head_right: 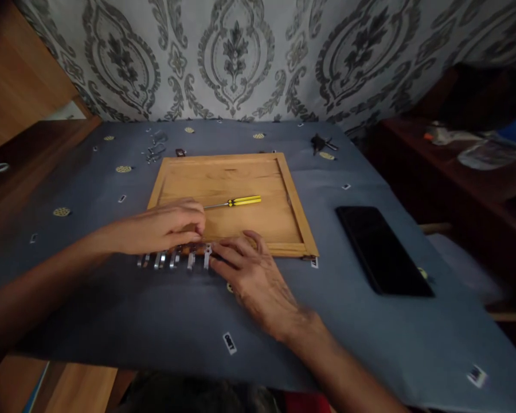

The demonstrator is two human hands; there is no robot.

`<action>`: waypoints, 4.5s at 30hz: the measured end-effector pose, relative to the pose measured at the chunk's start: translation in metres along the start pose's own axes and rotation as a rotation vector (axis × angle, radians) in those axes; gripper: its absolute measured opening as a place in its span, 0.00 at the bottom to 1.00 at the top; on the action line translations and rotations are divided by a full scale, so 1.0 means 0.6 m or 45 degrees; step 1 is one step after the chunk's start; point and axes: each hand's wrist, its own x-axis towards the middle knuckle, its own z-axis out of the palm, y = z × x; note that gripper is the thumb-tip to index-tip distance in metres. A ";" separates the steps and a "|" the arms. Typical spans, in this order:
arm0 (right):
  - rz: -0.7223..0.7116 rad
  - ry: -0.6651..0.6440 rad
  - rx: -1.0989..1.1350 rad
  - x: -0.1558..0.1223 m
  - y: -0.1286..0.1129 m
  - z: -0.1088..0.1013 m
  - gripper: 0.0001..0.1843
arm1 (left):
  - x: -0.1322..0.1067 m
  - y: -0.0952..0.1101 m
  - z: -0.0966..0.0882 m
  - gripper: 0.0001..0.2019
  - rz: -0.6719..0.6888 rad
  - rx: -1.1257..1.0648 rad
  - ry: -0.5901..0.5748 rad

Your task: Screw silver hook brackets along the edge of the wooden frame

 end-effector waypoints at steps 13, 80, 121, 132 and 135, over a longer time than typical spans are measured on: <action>0.004 0.045 -0.020 0.001 -0.002 -0.002 0.10 | 0.029 0.008 0.007 0.08 -0.053 0.211 -0.286; 0.027 -0.179 -0.058 0.002 -0.008 -0.016 0.14 | -0.042 -0.007 0.111 0.18 -0.043 0.408 0.420; 0.008 0.007 0.034 -0.002 -0.006 0.000 0.18 | -0.043 0.034 0.102 0.15 -0.290 0.174 0.311; 0.155 0.206 0.023 0.030 0.046 -0.051 0.22 | -0.046 0.032 0.108 0.15 -0.255 0.129 0.372; 0.296 0.156 -0.110 0.050 0.102 -0.051 0.25 | -0.045 0.030 0.108 0.14 -0.243 0.130 0.376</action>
